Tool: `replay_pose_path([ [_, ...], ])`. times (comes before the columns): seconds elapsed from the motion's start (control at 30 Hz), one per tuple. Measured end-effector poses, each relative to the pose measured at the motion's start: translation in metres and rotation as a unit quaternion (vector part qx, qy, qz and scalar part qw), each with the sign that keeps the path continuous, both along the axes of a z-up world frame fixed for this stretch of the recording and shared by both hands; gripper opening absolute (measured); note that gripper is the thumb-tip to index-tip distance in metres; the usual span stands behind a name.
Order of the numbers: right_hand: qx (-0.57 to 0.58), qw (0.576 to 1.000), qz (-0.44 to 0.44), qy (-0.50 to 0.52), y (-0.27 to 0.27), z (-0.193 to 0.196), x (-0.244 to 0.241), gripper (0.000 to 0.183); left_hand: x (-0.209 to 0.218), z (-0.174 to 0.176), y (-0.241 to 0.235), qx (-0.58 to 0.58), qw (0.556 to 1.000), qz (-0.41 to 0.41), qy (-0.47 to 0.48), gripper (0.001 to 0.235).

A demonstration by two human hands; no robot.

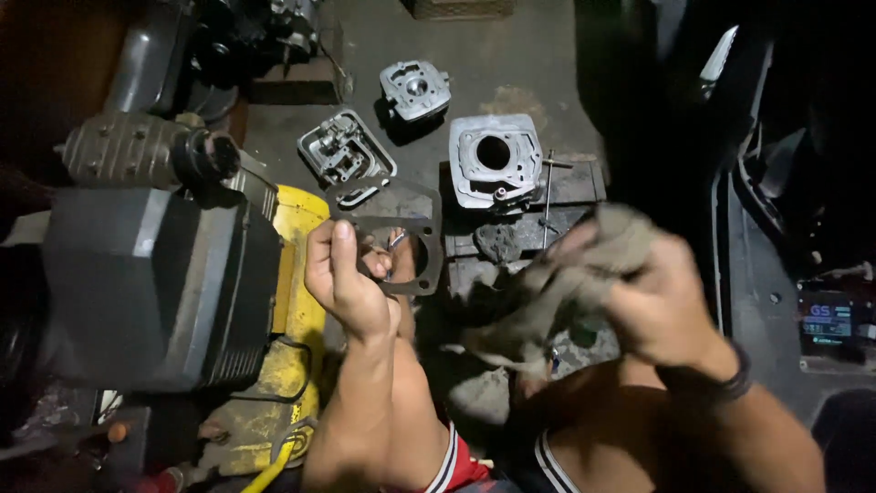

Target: Cleaning a motorcycle engine gasket using a cloth and a small scraper to remove residue.

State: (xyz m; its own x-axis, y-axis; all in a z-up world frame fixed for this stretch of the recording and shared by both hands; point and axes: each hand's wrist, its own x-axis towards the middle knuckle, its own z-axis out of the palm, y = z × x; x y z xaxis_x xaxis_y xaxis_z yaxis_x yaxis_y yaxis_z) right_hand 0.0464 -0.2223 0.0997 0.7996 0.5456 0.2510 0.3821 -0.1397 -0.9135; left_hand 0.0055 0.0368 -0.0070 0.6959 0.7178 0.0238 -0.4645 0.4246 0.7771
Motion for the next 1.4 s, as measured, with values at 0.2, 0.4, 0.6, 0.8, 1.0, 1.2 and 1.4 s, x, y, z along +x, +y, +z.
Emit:
replay_pose_path([
  [0.2, 0.044, 0.987, -0.093, -0.127, 0.032, 0.071, 0.058, 0.021, 0.001, 0.009, 0.002, 0.004, 0.999, 0.044, -0.020, 0.013],
  [0.4, -0.033, 0.978, -0.140, -0.152, 0.043, 0.026, 0.164, 0.019, -0.001, -0.001, 0.004, 0.001, 1.000, 0.019, 0.015, 0.013],
  [0.6, -0.125, 0.960, -0.182, -0.174, 0.065, -0.043, 0.253, 0.021, -0.001, 0.005, -0.001, -0.025, 1.000, 0.007, 0.012, 0.011],
  [0.8, -0.527, 0.834, -0.071, -0.146, 0.067, -0.100, 0.261, 0.034, -0.001, 0.003, -0.004, 0.003, 0.998, -0.045, 0.034, 0.011],
  [1.0, -0.625, 0.764, -0.106, -0.121, 0.044, -0.091, 0.209, 0.053, -0.001, -0.004, -0.010, 0.019, 0.994, -0.089, 0.061, 0.014],
  [1.2, -0.667, 0.736, -0.090, -0.070, -0.003, -0.128, 0.168, 0.040, 0.013, -0.031, -0.032, 0.161, 0.971, -0.129, 0.124, 0.019],
  [1.4, -0.622, 0.778, -0.074, -0.037, -0.013, -0.152, 0.115, 0.035, 0.035, -0.066, -0.045, 0.366, 0.884, -0.181, 0.228, 0.022],
])
